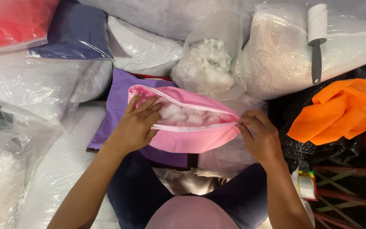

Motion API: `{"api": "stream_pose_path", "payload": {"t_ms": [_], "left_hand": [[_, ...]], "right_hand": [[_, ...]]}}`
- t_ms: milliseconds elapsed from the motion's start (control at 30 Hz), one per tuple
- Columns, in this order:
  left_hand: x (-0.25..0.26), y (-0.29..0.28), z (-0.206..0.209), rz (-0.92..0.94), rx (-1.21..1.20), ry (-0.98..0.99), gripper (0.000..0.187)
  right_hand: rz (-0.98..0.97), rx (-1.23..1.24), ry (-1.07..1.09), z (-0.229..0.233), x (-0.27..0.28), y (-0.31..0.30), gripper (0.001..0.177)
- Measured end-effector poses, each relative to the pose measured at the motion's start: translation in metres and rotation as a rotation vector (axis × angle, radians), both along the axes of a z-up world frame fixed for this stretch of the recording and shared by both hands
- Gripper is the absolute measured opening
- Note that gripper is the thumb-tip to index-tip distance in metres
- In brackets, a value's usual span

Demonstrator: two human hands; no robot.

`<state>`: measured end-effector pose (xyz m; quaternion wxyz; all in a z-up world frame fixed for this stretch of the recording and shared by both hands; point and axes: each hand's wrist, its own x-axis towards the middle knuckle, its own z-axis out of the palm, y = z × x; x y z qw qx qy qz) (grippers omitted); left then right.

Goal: Stuffing a pink pillowcase with white foam filling

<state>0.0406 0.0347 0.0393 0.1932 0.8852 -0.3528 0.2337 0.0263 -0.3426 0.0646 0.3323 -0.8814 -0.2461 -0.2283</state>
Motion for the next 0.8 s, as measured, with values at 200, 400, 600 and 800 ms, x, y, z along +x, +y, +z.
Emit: {"api": "stream_pose_path", "payload": {"t_ms": [200, 400, 600, 800], "left_hand": [[-0.012, -0.022, 0.022, -0.063, -0.041, -0.161, 0.036], [-0.001, -0.028, -0.003, -0.015, 0.131, 0.063, 0.067], [0.004, -0.029, -0.012, 0.077, 0.128, -0.037, 0.051], [-0.008, -0.038, 0.016, 0.026, -0.021, -0.19, 0.026]], "right_hand": [[0.001, -0.035, -0.009, 0.004, 0.0, 0.001, 0.015], [0.007, -0.014, -0.003, 0.006, 0.0, 0.003, 0.015], [-0.013, -0.015, -0.03, 0.0, -0.001, 0.005, 0.013], [-0.037, 0.04, -0.045, 0.003, -0.003, 0.013, 0.017]]}}
